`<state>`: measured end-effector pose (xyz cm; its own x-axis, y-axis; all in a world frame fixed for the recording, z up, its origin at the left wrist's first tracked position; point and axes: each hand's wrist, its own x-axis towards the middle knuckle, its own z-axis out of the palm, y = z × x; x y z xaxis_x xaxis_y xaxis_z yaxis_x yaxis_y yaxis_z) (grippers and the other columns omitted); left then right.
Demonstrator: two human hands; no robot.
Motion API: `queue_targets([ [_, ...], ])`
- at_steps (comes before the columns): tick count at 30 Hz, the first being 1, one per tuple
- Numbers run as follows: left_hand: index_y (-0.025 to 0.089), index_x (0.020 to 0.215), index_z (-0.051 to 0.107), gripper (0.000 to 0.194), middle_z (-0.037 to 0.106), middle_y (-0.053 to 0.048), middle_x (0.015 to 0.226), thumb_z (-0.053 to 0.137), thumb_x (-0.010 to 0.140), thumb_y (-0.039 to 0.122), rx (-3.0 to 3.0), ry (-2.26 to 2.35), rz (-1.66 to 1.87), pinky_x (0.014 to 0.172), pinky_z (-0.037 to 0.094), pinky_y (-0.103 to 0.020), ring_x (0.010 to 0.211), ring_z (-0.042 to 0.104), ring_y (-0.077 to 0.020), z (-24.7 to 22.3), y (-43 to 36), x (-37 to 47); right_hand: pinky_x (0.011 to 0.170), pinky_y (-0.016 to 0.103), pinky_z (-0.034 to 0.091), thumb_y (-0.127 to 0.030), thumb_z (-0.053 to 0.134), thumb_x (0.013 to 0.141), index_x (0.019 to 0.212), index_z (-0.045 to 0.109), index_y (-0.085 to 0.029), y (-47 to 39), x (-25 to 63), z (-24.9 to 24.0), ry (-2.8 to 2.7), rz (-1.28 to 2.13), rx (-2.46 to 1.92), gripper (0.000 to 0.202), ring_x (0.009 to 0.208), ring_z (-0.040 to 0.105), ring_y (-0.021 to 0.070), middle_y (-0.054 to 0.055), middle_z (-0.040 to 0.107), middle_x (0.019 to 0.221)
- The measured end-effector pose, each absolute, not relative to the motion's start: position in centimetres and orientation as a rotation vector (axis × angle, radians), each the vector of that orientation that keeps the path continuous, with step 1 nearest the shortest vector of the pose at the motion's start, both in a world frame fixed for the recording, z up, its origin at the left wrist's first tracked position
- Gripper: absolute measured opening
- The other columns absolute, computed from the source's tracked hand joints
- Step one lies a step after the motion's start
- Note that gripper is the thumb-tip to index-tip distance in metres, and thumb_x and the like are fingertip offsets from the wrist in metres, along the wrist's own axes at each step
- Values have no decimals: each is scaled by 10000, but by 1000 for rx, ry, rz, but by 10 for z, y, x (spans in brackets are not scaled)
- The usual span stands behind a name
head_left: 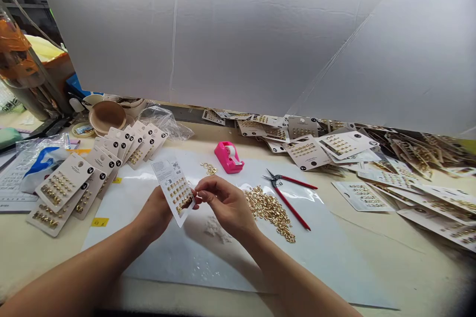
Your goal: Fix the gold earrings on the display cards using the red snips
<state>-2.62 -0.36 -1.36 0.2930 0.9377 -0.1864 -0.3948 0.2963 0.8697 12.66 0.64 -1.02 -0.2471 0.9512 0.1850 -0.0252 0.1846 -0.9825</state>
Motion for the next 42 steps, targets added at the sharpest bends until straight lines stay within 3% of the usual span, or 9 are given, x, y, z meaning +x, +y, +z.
queue_targets([
  [4,188,799,705,246,708,-64,771,747,612,341,828,829,992,711,496,-361,795,656,-256,-12,-5,-26,528,304,549,-203,629,752,714,632,-207,7,124,-15,-1432,1279,-868,39,594,576,115,2,524,816],
  [13,187,885,694,260,704,-60,795,736,655,300,885,794,1002,716,478,-334,802,646,-232,-16,-5,-26,534,298,547,-164,617,753,723,656,-214,7,124,-17,-1467,1276,-888,70,577,574,104,-5,530,807],
  [31,172,833,691,268,699,-64,779,731,649,363,879,815,1000,710,485,-341,792,642,-234,-15,-5,-24,530,300,553,-214,635,757,729,656,-215,6,125,-19,-1486,1261,-898,36,595,576,113,3,540,811],
  [42,147,727,699,202,695,-55,705,749,629,316,884,869,976,682,481,-319,741,643,-222,-12,-6,-26,524,298,552,-227,662,751,720,666,-211,4,124,-19,-1530,1248,-892,35,589,587,118,8,547,790],
])
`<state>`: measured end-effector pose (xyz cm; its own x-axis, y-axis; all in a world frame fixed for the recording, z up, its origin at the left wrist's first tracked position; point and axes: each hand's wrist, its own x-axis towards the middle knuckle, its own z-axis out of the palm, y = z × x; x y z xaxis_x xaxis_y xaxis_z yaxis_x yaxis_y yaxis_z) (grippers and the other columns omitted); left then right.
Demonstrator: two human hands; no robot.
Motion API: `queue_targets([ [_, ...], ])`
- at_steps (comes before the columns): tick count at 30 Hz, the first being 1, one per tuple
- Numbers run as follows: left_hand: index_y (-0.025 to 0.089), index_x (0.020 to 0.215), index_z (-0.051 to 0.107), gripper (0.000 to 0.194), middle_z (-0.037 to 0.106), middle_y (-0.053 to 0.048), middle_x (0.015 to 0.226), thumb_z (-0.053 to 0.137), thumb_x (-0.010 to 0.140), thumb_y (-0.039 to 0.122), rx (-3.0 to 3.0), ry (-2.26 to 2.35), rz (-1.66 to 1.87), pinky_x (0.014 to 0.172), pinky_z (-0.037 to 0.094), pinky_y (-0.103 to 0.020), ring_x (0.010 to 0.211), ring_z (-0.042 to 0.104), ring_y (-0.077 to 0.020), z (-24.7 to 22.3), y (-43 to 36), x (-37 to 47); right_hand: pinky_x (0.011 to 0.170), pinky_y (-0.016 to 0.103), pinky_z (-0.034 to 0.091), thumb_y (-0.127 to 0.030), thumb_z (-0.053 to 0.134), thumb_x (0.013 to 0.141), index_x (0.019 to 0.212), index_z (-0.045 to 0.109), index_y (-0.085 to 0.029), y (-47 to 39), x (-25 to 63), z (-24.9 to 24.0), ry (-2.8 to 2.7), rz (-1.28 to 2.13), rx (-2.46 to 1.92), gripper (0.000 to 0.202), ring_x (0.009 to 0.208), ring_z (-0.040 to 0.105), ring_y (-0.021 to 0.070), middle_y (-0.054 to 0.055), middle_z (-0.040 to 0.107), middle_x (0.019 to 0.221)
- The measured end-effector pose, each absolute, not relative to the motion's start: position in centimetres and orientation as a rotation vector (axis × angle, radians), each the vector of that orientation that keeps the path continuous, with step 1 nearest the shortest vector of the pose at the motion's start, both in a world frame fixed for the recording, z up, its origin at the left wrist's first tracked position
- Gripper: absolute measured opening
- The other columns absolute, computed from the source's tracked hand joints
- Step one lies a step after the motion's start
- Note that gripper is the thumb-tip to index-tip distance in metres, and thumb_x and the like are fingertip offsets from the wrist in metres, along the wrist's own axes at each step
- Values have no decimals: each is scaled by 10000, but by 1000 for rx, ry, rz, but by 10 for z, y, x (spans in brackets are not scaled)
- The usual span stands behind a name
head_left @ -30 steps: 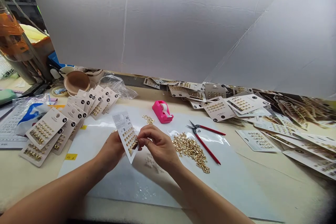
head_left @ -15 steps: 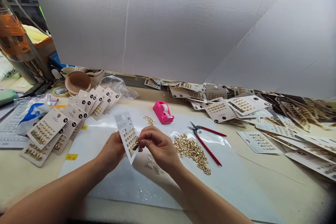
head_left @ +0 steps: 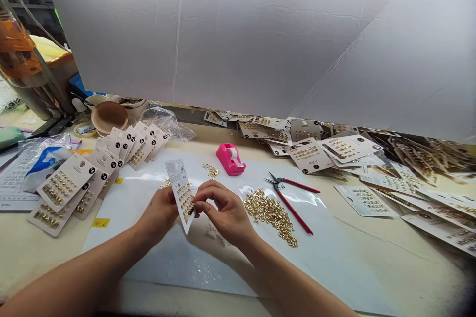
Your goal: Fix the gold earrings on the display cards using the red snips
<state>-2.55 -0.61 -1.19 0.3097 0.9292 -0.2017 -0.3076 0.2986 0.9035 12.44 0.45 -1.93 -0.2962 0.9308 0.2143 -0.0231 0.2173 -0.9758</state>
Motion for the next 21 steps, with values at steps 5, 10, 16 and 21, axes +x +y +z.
queue_targets([
  [5,145,715,701,184,687,-51,659,727,640,310,973,954,990,696,492,-342,736,647,-237,-11,-7,-26,550,294,542,-220,683,715,663,661,-210,6,124,-18,-1549,1231,-936,57,593,586,125,-1,571,720],
  [10,179,734,705,98,687,-10,651,703,651,231,1103,1073,1037,750,487,-336,763,644,-229,-12,-6,-28,609,295,510,-161,660,679,639,654,-210,6,123,-18,-1587,1114,-1042,64,646,586,140,1,607,682],
  [16,180,826,700,166,696,-16,689,682,671,237,1049,1084,1032,750,486,-342,772,641,-228,-9,-5,-26,609,298,500,-171,608,745,751,638,-207,8,126,-13,-1637,1127,-980,47,647,600,137,5,605,745],
  [21,173,790,683,138,697,-23,731,695,668,234,1033,1071,1030,739,471,-326,748,628,-205,-15,-4,-28,604,285,471,-108,562,735,716,579,-198,8,127,-10,-1765,957,-1023,93,635,561,132,-5,577,697],
])
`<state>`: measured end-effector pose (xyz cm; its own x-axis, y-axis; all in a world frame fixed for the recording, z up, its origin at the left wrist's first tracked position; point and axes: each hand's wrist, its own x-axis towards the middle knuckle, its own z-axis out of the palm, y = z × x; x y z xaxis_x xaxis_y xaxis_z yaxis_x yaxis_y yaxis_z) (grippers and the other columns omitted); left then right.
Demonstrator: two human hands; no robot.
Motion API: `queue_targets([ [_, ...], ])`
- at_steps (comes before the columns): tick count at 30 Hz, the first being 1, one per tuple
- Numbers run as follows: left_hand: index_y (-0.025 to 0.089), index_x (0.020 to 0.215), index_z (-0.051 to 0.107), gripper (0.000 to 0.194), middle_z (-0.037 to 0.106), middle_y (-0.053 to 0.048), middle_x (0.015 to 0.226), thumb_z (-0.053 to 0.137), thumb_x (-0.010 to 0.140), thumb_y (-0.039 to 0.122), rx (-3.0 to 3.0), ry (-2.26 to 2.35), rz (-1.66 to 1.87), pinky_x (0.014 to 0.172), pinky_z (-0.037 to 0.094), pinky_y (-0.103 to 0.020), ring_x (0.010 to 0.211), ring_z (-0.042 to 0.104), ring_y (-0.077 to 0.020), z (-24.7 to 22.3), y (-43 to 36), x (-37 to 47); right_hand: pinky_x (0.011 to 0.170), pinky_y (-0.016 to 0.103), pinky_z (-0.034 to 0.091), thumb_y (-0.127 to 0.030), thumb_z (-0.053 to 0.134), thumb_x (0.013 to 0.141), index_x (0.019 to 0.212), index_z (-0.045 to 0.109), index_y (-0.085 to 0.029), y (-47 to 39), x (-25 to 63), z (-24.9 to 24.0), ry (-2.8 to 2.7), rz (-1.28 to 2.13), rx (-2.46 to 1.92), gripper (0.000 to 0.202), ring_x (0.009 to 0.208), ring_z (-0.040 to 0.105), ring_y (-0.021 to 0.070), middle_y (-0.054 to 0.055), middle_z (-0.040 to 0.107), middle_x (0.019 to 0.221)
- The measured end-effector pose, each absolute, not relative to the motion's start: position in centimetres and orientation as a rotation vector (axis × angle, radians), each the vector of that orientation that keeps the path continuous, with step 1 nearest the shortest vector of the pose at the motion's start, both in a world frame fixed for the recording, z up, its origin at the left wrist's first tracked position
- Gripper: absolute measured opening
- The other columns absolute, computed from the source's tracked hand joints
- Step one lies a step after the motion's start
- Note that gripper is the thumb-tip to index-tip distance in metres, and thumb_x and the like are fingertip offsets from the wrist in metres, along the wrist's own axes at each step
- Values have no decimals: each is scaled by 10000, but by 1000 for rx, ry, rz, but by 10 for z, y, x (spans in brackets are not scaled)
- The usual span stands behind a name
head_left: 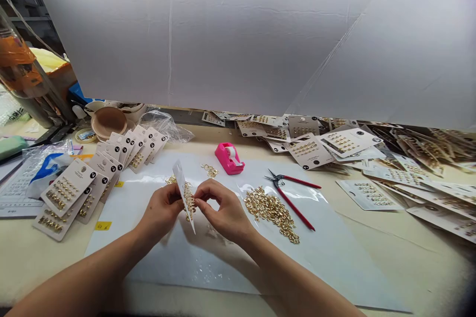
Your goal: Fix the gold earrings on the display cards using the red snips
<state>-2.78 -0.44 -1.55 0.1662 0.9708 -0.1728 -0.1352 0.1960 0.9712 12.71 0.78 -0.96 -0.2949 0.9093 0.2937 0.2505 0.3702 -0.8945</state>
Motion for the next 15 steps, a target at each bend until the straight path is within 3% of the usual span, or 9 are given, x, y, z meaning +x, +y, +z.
queue_targets([
  [9,159,672,585,13,573,8,623,595,675,152,1274,1148,1007,630,440,-282,632,527,-153,-16,-5,-31,591,267,446,-72,507,699,690,539,-195,4,129,-11,-1878,857,-987,127,635,511,126,-1,547,700],
  [15,172,643,535,58,538,0,656,510,666,125,1524,1248,976,608,416,-275,661,501,-159,-14,-7,-31,572,245,439,-58,515,657,631,529,-190,3,128,-12,-1837,976,-1040,135,604,513,112,-13,557,664],
])
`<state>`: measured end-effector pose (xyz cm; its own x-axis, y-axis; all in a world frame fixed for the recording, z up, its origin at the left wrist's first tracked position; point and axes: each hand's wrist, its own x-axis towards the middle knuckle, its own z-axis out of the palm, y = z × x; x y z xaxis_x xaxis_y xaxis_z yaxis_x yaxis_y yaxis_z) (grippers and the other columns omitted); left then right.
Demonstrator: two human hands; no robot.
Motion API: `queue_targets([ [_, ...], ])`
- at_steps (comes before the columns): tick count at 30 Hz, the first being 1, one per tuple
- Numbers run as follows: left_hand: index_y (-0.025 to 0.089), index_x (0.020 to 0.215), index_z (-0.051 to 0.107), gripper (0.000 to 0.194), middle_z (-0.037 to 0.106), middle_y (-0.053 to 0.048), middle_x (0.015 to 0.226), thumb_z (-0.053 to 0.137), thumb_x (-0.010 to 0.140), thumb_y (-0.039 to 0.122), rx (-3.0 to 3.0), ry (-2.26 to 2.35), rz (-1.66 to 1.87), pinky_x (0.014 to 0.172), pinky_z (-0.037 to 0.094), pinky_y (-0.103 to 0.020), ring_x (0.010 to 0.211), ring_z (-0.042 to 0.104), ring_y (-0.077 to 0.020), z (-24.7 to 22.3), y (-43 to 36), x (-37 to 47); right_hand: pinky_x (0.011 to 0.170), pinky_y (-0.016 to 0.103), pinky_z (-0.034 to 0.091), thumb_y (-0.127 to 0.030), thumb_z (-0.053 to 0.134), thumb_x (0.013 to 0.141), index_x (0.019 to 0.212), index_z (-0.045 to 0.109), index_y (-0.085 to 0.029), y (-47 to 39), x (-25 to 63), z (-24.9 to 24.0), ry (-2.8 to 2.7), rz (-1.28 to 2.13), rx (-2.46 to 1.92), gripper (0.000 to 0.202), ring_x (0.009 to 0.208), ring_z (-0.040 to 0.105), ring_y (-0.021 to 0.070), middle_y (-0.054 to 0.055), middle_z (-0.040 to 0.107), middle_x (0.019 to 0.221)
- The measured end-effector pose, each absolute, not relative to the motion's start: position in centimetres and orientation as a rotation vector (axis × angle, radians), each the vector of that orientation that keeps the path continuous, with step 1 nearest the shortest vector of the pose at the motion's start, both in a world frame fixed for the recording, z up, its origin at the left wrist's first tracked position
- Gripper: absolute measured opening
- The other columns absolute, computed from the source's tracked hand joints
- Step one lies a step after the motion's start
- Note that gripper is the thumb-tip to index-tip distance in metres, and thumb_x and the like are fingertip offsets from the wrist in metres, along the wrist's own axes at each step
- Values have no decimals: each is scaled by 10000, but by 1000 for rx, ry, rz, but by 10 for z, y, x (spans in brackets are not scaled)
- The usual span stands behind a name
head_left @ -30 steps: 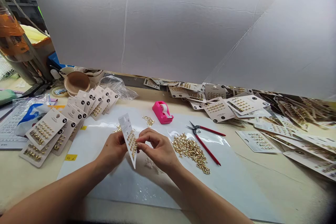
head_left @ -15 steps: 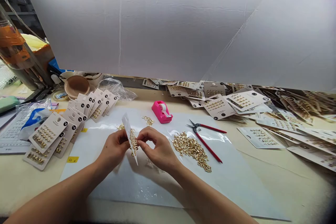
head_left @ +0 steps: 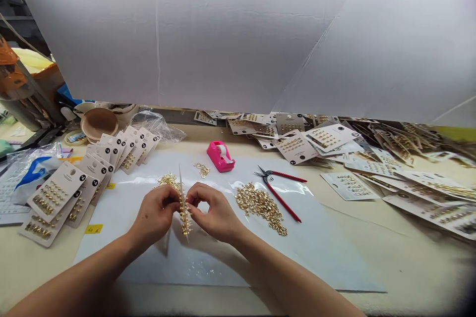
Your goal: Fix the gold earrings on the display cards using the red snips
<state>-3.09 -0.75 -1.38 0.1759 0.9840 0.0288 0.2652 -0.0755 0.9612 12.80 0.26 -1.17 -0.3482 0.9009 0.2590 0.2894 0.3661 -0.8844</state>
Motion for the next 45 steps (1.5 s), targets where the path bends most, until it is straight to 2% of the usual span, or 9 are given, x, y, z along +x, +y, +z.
queue_targets([
  [10,184,703,558,15,600,-3,690,556,713,195,1515,1306,966,652,453,-287,695,577,-175,-18,-3,-32,587,240,425,-106,561,693,652,574,-186,9,126,-19,-1788,980,-1134,91,623,503,117,-13,574,682],
  [13,179,706,544,88,598,8,661,592,723,251,1399,1335,1009,604,454,-269,621,573,-147,-15,-1,-32,627,264,440,-216,545,782,755,611,-192,11,132,-17,-1667,1073,-1082,76,662,520,131,5,598,760],
  [17,176,720,520,123,575,29,619,606,736,263,1279,1416,1123,566,439,-242,568,568,-117,-12,1,-33,595,284,447,-428,402,899,814,587,-177,11,138,-14,-1397,1349,-975,323,608,547,142,9,588,658],
  [23,182,789,505,175,558,38,711,648,713,250,1109,1256,1315,585,485,-252,605,572,-101,-8,2,-34,552,285,454,-468,591,779,808,556,-171,13,136,-13,-1323,1414,-1046,300,575,570,142,5,589,646],
  [26,177,843,513,216,565,10,793,653,698,254,944,1151,1363,604,518,-274,674,576,-117,2,-1,-33,535,289,454,-490,596,754,781,569,-167,15,135,-11,-1289,1417,-1064,325,543,553,132,-1,570,636],
  [32,147,855,543,232,595,-53,875,647,648,168,913,1163,1224,628,525,-290,757,586,-153,21,-9,-35,570,294,462,-436,554,786,870,616,-172,11,136,3,-1385,1361,-1094,284,600,543,131,33,615,764],
  [40,171,764,552,105,618,-17,761,634,699,190,1129,1203,1183,680,528,-322,736,608,-164,28,-9,-46,592,282,488,-265,508,792,1022,614,-194,1,138,18,-1637,1281,-1138,263,675,592,148,27,646,772],
  [42,182,767,562,66,630,-17,744,618,732,191,1324,1241,1180,716,520,-338,748,620,-176,28,-13,-51,618,297,506,-211,518,784,970,610,-202,-1,141,17,-1715,1134,-1136,208,684,605,155,22,651,759],
  [45,201,740,590,73,647,-39,788,578,763,132,1736,1241,1275,798,504,-363,853,631,-205,26,-18,-58,664,321,523,-134,524,785,902,589,-211,-3,146,13,-1856,661,-1058,155,717,623,165,37,668,817],
])
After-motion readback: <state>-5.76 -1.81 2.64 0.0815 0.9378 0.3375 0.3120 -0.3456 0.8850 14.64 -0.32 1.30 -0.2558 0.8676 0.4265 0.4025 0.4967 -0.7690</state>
